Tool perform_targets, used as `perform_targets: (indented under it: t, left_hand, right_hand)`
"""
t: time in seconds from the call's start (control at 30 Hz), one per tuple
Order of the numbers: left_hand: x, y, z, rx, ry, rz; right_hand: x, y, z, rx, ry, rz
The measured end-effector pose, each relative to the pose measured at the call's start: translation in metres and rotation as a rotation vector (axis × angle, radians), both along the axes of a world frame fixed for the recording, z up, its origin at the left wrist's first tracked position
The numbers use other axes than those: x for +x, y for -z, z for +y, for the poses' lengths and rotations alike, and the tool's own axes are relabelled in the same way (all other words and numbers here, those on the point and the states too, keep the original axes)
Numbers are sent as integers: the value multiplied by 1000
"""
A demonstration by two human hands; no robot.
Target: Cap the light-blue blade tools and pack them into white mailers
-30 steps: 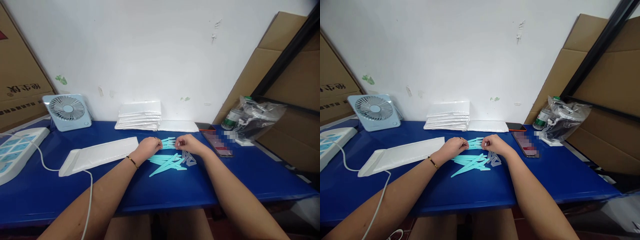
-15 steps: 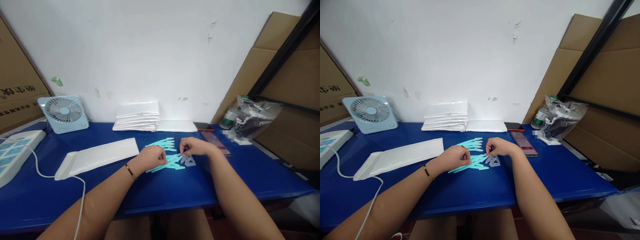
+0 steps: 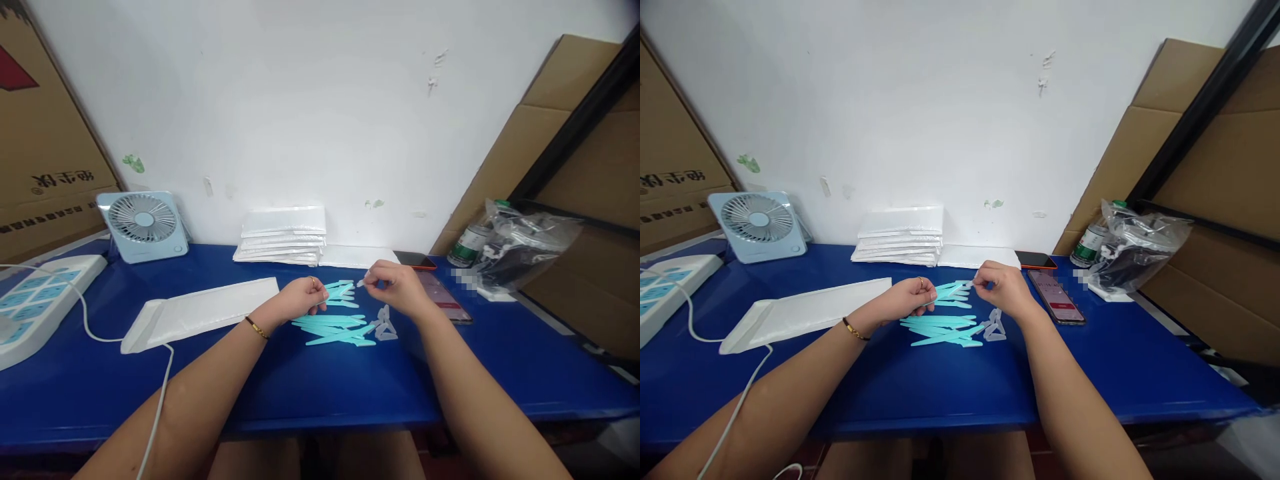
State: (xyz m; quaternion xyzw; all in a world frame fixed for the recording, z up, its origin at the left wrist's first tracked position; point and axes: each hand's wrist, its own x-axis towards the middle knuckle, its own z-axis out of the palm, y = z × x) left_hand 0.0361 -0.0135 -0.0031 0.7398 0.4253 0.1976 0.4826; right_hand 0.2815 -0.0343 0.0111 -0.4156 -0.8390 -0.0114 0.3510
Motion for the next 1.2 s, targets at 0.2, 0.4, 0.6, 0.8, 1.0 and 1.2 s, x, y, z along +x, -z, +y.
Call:
perform_targets:
  t: [0.2,0.4,0.6,0.8,1.0,1.2]
  left_hand:
    - [-3,3,3,-82,12,-29]
    - [-2,3,2,-126,51,-94]
    - [-2,9,6,363,-92,267]
    - [1,8,3,652,45,373]
    - [7,8,-6,551,225,400]
    - [7,13,-3,396,157,390]
  right_hand:
    - [-5,9,3,158,-27,-135]
    - [-22,13,0,192,-106,-199]
    - [-1,6,5,-150,-39,-56]
    - [38,-4,3,-683,63,-188]
    - [29,-4,2,-765,43,-358]
    - [21,-4,0,-797,68,-329]
